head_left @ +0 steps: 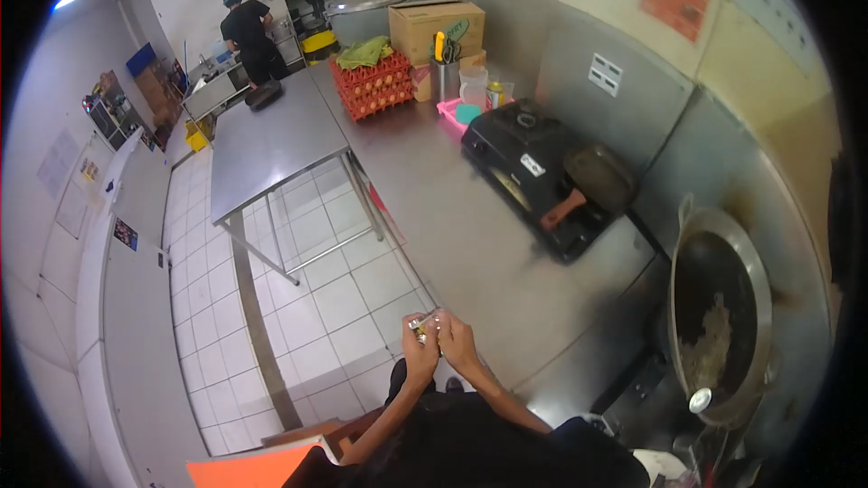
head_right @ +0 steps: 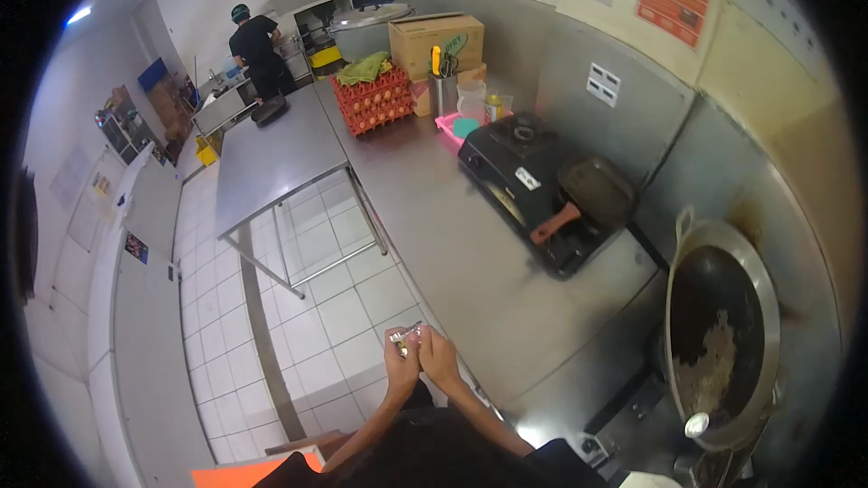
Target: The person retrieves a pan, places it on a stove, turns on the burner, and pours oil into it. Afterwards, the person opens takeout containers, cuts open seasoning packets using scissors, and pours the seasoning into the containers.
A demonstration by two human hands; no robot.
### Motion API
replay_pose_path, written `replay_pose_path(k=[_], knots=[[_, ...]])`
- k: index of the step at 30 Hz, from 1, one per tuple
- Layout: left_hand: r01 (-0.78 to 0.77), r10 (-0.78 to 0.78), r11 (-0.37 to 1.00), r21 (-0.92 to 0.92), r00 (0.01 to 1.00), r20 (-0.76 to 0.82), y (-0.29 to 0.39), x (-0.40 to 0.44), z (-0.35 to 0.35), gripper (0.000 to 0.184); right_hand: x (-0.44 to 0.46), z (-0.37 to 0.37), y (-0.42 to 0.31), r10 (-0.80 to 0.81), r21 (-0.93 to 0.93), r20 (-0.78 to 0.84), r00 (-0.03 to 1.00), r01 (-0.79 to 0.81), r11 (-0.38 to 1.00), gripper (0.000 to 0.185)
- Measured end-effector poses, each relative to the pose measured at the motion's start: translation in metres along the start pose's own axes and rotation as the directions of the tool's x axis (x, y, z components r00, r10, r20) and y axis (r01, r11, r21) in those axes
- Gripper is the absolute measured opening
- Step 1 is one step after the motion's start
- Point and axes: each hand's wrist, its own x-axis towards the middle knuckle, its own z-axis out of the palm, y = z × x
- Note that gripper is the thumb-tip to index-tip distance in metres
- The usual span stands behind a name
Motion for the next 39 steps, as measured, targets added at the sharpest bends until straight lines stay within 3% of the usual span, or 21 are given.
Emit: replay_pose_path(k=[4, 5, 8, 11, 12, 13, 14, 16, 17, 18, 19, 20, 22, 24, 26, 28, 30, 32, 34, 36, 39], knots=[[-0.210, 0.205, 0.977, 0.029, 0.971, 0.124, -0.036, 0.097, 0.014, 0.026, 0.077, -0.007, 0.013, 0.108, -0.242, 0.048, 0.993, -0.093, 0.966, 0.033], [0.164, -0.099, 0.952, -0.260, 0.965, 0.244, -0.003, 0.120, 0.015, 0.030, 0.091, -0.020, -0.005, 0.163, -0.073, 0.112, 0.980, -0.155, 0.985, 0.032], [0.016, 0.012, 0.997, -0.070, 0.923, 0.385, -0.029, 0.251, 0.014, 0.028, 0.121, -0.054, 0.022, 0.426, 0.548, 0.386, 0.819, -0.574, 0.608, 0.029], [-0.422, 0.352, 0.904, 0.069, 0.827, 0.439, 0.003, 0.425, 0.042, 0.025, 0.156, -0.042, 0.082, 0.376, 0.155, 0.297, 0.878, -0.433, 0.888, 0.031], [-0.478, 0.416, 0.878, 0.035, 0.796, 0.439, 0.023, 0.483, 0.060, 0.021, 0.154, -0.030, 0.098, 0.329, -0.328, 0.177, 0.928, -0.260, 0.908, 0.032], [-0.492, 0.443, 0.870, -0.007, 0.776, 0.450, 0.061, 0.534, 0.079, 0.019, 0.172, -0.023, 0.105, 0.227, -0.751, 0.100, 0.969, -0.076, 0.656, 0.032], [-0.630, 0.582, 0.775, -0.049, 0.680, 0.447, 0.083, 0.596, 0.101, 0.018, 0.190, -0.010, 0.076, 0.312, -0.434, -0.041, 0.949, -0.299, 0.850, 0.030], [-0.800, 0.750, 0.596, -0.062, 0.528, 0.398, 0.145, 0.691, 0.149, 0.016, 0.213, 0.003, 0.067, 0.630, 0.108, 0.032, 0.776, -0.630, 0.769, 0.032], [-0.761, 0.690, 0.648, -0.021, 0.576, 0.439, 0.167, 0.734, 0.177, 0.019, 0.229, 0.012, 0.056, 0.643, 0.125, -0.003, 0.766, -0.638, 0.760, 0.032], [-0.818, 0.753, 0.574, -0.036, 0.511, 0.416, 0.183, 0.773, 0.207, 0.021, 0.246, 0.017, 0.042, 0.618, -0.334, -0.092, 0.781, -0.609, 0.720, 0.035], [-0.770, 0.697, 0.634, -0.069, 0.529, 0.484, 0.199, 0.806, 0.232, 0.021, 0.259, 0.023, 0.030, 0.576, -0.725, -0.148, 0.804, -0.485, 0.490, 0.038], [-0.781, 0.660, 0.625, -0.013, 0.519, 0.543, 0.201, 0.843, 0.258, 0.021, 0.264, 0.030, 0.026, 0.584, -0.723, -0.173, 0.793, -0.505, 0.471, 0.038], [-0.797, 0.633, 0.604, 0.012, 0.489, 0.600, 0.194, 0.914, 0.310, 0.023, 0.274, 0.045, 0.026, 0.650, 0.160, -0.206, 0.731, -0.630, 0.759, 0.038], [-0.862, 0.372, 0.456, 0.221, 0.410, 0.833, 0.175, 0.960, 0.354, 0.024, 0.282, 0.048, 0.018, 0.692, 0.338, -0.212, 0.690, -0.612, 0.715, 0.037], [-0.904, 0.176, 0.356, 0.236, 0.313, 0.933, 0.152, 0.994, 0.387, 0.027, 0.284, 0.052, 0.015, 0.504, -0.610, -0.357, 0.786, -0.605, 0.512, 0.040], [-0.943, -0.026, 0.239, 0.233, 0.233, 0.972, 0.153, 0.995, 0.401, 0.030, 0.279, 0.058, 0.021, 0.575, -0.576, -0.408, 0.709, -0.688, 0.441, 0.043], [-0.916, -0.164, 0.112, 0.386, 0.366, 0.916, 0.162, 0.985, 0.394, 0.028, 0.283, 0.066, 0.011, 0.723, 0.126, -0.446, 0.528, -0.762, 0.635, 0.041], [-0.964, -0.232, 0.017, 0.265, 0.254, 0.939, 0.155, 0.993, 0.410, 0.029, 0.284, 0.068, 0.012, 0.753, 0.299, -0.396, 0.525, -0.702, 0.646, 0.042], [-0.987, -0.317, -0.068, 0.146, 0.160, 0.935, 0.127, 1.020, 0.429, 0.032, 0.303, 0.066, -0.009, 0.673, -0.138, -0.453, 0.585, -0.791, 0.596, 0.045], [-0.934, -0.211, -0.142, 0.327, 0.352, 0.912, 0.089, 1.054, 0.455, 0.036, 0.293, 0.071, 0.011, 0.568, -0.465, -0.462, 0.681, -0.732, 0.498, 0.046], [-0.855, -0.351, -0.106, 0.507, 0.509, 0.786, 0.084, 1.059, 0.467, 0.044, 0.317, 0.071, -0.018, 0.779, 0.349, -0.376, 0.502, -0.702, 0.621, 0.043]])
